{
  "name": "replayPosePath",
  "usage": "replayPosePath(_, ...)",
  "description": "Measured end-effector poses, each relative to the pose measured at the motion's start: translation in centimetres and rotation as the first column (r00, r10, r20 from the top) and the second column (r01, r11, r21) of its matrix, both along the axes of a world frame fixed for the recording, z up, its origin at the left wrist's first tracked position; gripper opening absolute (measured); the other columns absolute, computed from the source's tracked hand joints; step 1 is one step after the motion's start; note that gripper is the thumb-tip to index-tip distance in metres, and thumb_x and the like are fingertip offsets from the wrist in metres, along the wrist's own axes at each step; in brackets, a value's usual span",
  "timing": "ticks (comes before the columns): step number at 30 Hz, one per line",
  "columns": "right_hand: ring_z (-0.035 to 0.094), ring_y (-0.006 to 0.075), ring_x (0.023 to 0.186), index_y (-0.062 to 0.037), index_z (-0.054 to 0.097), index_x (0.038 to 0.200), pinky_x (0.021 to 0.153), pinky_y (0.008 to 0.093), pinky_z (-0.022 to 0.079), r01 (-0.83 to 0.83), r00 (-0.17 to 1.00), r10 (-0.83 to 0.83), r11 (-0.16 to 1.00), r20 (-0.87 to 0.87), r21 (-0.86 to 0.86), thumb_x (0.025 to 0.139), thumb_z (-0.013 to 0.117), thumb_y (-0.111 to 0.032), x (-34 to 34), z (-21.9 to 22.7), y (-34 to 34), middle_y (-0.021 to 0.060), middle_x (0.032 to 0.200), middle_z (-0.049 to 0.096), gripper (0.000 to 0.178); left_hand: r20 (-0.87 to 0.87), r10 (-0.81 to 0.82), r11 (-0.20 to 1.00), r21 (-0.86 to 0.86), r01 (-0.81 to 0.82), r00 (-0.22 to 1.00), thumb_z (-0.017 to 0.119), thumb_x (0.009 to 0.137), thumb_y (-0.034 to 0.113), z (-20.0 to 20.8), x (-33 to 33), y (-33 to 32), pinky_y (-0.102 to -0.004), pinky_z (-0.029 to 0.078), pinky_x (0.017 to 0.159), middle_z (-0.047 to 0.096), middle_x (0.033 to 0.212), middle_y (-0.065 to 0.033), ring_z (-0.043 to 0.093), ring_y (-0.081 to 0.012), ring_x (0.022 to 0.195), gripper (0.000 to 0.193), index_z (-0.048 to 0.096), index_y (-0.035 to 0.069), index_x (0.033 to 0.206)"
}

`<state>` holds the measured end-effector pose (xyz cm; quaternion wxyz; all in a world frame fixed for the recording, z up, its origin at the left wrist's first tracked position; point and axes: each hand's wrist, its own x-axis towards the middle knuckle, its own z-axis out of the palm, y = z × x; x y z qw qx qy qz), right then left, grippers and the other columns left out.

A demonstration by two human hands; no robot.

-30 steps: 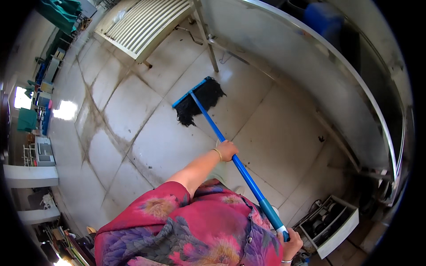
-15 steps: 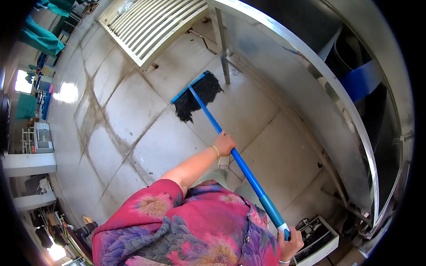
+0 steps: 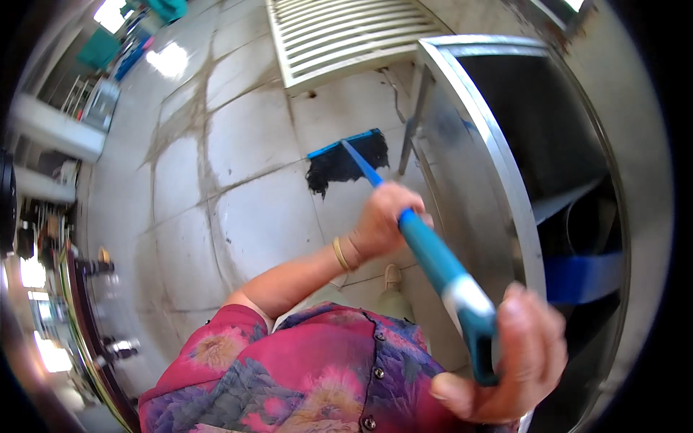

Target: The person sweeps the floor using a dust mop across the room around various furniture and equipment. The person moves a metal pole stand by hand and sweeps the floor with the dust mop.

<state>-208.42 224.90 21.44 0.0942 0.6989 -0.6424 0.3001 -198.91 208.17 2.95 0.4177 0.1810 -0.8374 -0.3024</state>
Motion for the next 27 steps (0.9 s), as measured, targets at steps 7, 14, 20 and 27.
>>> replayPosePath(7,0.048,0.0074,0.055,-0.0012,0.052,0.094,0.05,0.0181,0.04,-0.22,0.436,0.127,0.975,0.891,-0.031,0.075,0.048,-0.005,-0.9,-7.3,-10.0,0.0034,0.072,0.052,0.021,-0.294,0.662,0.726,0.482,-0.491,0.689,0.049,0.073,0.003,4.8,11.5,-3.4,-0.0233,0.037,0.061,0.046,0.066,-0.0018,0.044,-0.0124,0.06,0.006,0.044,0.005,0.074)
replayPosePath(14,0.049,0.0106,0.051,-0.0004,0.053,0.087,0.046,0.0206,0.04,-0.689,0.386,-0.483,0.415,0.786,0.594,0.077,0.049,-0.022,6.8,-25.8,-5.1,0.0028,0.064,0.05,0.024,-0.517,0.498,0.859,0.405,-0.313,0.696,0.053,0.07,0.018,8.1,19.8,12.9,-0.0364,0.032,0.078,0.039,0.06,-0.0015,0.039,-0.0152,0.063,0.019,0.037,0.011,0.064)
replayPosePath(20,0.053,0.0232,0.064,-0.0038,0.045,0.094,0.053,0.0319,0.045,-0.794,-0.178,-0.953,0.286,0.244,0.537,0.077,0.045,-0.034,16.6,-29.9,-2.3,0.0096,0.073,0.05,0.034,-0.469,0.578,0.798,0.498,-0.34,0.668,0.059,0.066,0.027,12.8,23.1,28.9,-0.0363,0.031,0.076,0.046,0.055,0.0018,0.045,-0.0133,0.057,0.022,0.043,0.014,0.061)
replayPosePath(27,0.044,0.0213,0.05,-0.0039,0.049,0.062,0.042,0.0361,0.038,-0.645,0.658,-0.561,-0.076,0.502,0.761,0.072,0.038,-0.01,26.7,-49.1,9.3,0.009,0.057,0.045,0.016,-0.375,0.716,0.698,0.371,-0.613,0.588,0.067,0.059,0.024,12.8,25.5,42.3,-0.039,0.041,0.069,0.052,0.066,-0.0049,0.049,-0.0223,0.064,0.028,0.046,0.011,0.073)
